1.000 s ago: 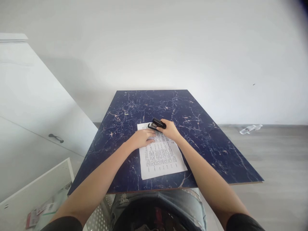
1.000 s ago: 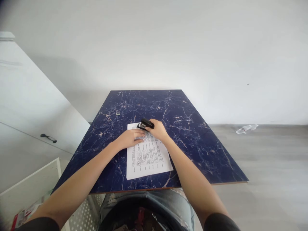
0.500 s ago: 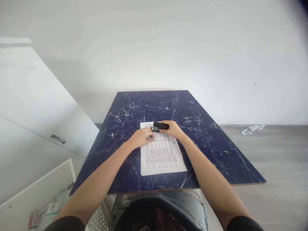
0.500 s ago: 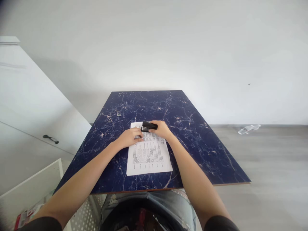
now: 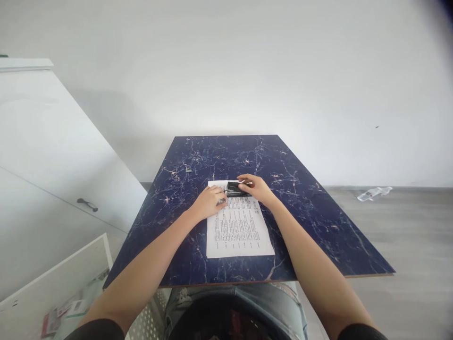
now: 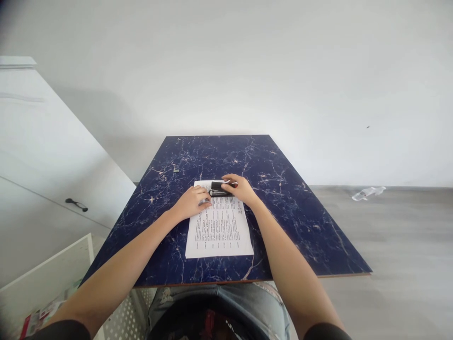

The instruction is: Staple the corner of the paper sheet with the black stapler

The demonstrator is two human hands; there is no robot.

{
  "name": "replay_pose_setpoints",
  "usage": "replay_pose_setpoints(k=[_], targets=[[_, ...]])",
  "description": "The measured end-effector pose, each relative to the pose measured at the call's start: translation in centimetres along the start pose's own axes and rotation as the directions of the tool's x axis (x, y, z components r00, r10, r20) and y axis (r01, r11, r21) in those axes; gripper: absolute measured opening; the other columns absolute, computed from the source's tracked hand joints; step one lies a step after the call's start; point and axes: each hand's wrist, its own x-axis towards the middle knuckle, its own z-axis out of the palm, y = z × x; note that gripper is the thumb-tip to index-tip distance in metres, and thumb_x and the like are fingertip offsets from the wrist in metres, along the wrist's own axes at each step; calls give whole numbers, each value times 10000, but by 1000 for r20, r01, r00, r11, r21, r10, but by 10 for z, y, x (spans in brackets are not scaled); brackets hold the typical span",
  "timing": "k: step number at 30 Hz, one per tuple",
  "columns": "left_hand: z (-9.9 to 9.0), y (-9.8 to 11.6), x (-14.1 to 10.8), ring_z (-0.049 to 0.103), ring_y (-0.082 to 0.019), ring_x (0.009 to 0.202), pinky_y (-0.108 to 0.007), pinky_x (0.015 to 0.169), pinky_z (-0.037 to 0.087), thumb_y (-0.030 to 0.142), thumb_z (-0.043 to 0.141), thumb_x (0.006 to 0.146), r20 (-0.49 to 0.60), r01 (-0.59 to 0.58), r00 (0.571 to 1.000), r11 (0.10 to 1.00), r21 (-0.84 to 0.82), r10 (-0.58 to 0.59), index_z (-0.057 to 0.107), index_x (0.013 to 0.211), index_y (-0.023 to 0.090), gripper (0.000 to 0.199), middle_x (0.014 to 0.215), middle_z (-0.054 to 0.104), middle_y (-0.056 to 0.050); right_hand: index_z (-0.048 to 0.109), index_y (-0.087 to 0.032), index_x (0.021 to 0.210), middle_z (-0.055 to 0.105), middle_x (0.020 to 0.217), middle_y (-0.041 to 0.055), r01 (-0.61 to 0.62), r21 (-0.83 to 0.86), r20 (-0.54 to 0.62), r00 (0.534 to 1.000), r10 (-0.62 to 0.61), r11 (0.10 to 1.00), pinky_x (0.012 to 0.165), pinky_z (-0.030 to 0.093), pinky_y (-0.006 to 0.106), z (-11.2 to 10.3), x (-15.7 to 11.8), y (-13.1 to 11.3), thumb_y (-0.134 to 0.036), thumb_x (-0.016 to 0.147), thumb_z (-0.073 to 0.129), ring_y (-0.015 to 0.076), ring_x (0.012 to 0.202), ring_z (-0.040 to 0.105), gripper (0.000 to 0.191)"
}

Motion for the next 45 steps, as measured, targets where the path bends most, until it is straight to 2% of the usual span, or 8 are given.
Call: replay_pose_setpoints(k=[5, 10, 16, 23, 28, 33, 41, 45], targets=[[3, 2, 0, 620, -207, 921, -363, 864, 499, 245, 577, 949, -106, 134, 984, 984, -121, -147, 693, 926, 188, 131, 962, 662, -60, 723, -201, 878, 742, 889, 56, -201, -122, -347, 926, 148, 972, 784, 460, 316, 0, 0, 0, -416, 972, 415, 210, 835, 653, 388], [11, -1, 2, 623, -133, 721, -285, 714, 537, 239, 595, 914, -153, 240, 931, 872, -426, -331, 651, 946, 185, 84, 918, 650, -36, 700, -205, 806, 715, 793, 45, -360, -210, -317, 905, 285, 909, 684, 413, 277, 3, -2, 4, -312, 922, 428, 184, 704, 606, 314], [19, -8, 4, 673, -110, 627, -249, 577, 556, 280, 650, 871, 0, 315, 882, 588, -745, -472, 593, 1051, 189, 210, 1065, 674, -61, 691, -199, 885, 688, 738, 31, -465, -199, -276, 871, 406, 863, 583, 402, 269, 4, -3, 3, -284, 943, 381, 124, 437, 486, 327], [18, -12, 5, 692, -101, 637, -267, 693, 588, 248, 667, 852, 29, 343, 891, 632, -695, -453, 622, 1102, 194, 260, 1136, 701, -55, 693, -200, 838, 705, 823, 68, -420, -264, -288, 893, 345, 868, 645, 395, 277, 3, -3, 6, -266, 947, 383, 164, 588, 555, 335], [19, -11, 5, 694, -109, 637, -290, 731, 600, 233, 658, 855, 36, 346, 898, 654, -673, -438, 633, 1107, 186, 258, 1090, 722, -52, 683, -213, 831, 680, 763, 75, -278, -353, -389, 912, 130, 893, 689, 381, 296, 6, -5, -4, -384, 982, 407, 203, 680, 549, 359], [16, -7, 7, 695, -126, 629, -294, 716, 599, 214, 667, 847, 46, 362, 894, 659, -659, -446, 651, 1088, 174, 245, 978, 745, -48, 673, -210, 809, 688, 780, 42, -86, -314, -211, 977, 19, 946, 718, 398, 288, 13, -2, -14, -449, 1004, 379, 192, 742, 584, 426], [15, -7, 8, 695, -133, 625, -308, 742, 593, 196, 658, 835, 44, 356, 900, 674, -648, -433, 669, 1060, 163, 227, 923, 744, -44, 731, -222, 1004, 743, 962, 72, 75, -352, -6, 997, -82, 933, 801, 437, 335, 17, -5, -18, -495, 908, 617, 237, 885, 627, 311], [16, -7, 8, 695, -131, 633, -310, 755, 592, 199, 659, 835, 32, 351, 900, 681, -642, -434, 674, 1060, 169, 227, 929, 744, -42, 737, -223, 1024, 750, 973, 74, 82, -363, 6, 996, -85, 928, 811, 440, 347, 17, -6, -18, -478, 912, 618, 248, 901, 636, 303]])
